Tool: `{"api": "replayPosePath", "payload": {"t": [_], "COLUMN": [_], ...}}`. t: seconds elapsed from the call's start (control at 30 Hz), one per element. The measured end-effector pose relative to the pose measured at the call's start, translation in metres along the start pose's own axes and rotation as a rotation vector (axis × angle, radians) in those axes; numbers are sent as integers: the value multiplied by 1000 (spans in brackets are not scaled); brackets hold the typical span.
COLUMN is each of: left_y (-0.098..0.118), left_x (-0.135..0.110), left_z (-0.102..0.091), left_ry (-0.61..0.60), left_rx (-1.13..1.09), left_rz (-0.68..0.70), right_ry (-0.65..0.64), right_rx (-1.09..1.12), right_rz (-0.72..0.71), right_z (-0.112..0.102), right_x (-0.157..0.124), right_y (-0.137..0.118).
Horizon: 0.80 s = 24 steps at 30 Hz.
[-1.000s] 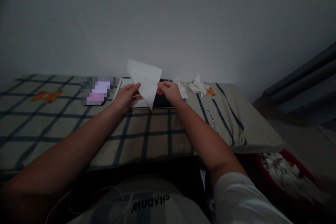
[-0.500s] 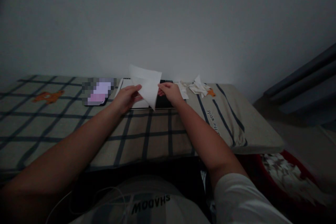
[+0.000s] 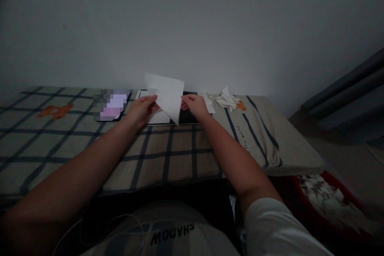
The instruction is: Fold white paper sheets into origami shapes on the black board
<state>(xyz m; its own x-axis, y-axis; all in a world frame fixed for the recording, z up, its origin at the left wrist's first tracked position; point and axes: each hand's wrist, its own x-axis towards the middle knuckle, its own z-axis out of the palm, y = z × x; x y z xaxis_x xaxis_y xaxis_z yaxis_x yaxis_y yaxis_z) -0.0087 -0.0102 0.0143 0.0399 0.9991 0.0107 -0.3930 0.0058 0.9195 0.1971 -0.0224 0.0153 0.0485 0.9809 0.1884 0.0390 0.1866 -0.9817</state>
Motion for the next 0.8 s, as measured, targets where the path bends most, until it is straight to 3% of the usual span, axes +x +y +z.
{"api": "replayPosePath", "payload": {"t": [0.5,0.8], "left_y": [4,4], "left_x": [2,5], "left_z": [-4,-6], "left_ry": [-45,69], "left_rx": [-70,-13], "left_rz": [10,81], "right_ry": [34,21], "right_rx": [-42,-68], "right_rz": [-38,-44], "right_z": [-2,-2], "right_x": [2,1], "right_y": [4,4]}}
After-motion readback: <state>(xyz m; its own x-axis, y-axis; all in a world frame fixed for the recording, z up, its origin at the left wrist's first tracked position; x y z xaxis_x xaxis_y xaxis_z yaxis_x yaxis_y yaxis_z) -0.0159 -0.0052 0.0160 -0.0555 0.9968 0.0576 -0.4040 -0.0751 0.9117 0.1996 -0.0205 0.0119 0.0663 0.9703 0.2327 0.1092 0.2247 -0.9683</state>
